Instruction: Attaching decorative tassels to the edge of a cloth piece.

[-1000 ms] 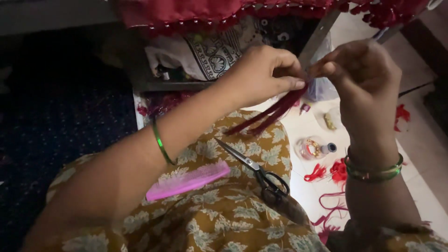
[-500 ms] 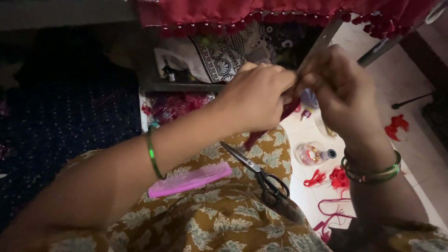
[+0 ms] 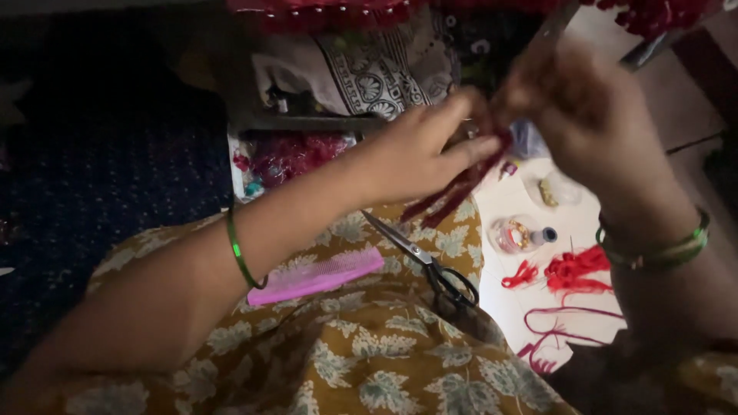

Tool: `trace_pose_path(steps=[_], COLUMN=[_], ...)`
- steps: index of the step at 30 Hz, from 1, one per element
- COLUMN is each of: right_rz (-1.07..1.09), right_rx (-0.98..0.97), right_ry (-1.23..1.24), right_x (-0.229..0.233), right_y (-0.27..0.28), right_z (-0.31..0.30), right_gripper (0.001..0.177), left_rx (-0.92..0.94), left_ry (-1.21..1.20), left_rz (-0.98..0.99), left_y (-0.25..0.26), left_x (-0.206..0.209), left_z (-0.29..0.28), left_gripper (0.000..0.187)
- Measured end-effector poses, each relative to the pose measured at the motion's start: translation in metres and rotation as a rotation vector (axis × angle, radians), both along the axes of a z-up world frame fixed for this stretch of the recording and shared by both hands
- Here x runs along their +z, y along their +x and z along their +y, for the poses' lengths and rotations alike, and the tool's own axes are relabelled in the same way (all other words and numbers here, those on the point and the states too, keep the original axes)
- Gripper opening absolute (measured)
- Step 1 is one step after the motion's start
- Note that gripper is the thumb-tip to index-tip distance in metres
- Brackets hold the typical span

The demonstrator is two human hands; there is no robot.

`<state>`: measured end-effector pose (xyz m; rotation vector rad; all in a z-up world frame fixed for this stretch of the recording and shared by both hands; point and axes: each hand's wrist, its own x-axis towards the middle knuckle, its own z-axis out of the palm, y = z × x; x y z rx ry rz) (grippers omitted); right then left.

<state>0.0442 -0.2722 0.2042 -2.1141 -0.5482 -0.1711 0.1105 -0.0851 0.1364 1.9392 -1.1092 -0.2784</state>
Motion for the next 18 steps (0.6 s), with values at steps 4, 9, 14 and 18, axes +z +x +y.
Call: trace_pose_path(steps=[4, 9, 14, 18], right_rz=[-0.009, -0.043, -0.071, -0.063], right_rx=[-0.017, -0.082, -0.160, -0.201], right_ry=[0.277, 0.315, 0.364, 0.395], right_x=[0.016, 0.020, 0.021, 0.018], right_y=[0.018, 0.016, 0.015, 0.017], right_z=[-0.002, -0.009, -0.016, -0.015], right_gripper=[0.011, 0.009, 0.008, 0.008], left_rx=[-0.135, -0.105, -0.022, 0.004], left_ry=[-0.055, -0.116, 0.035, 0.046], left_rz=[0.131, 0.211, 0.373, 0.416], left_y=[0.004, 0.007, -0.001, -0.007], left_x=[-0.032, -0.081, -0.139, -0.175], left_z=[-0.022, -0.016, 0.003, 0.019], left_gripper=[0.037, 0.036, 0.034, 0.029])
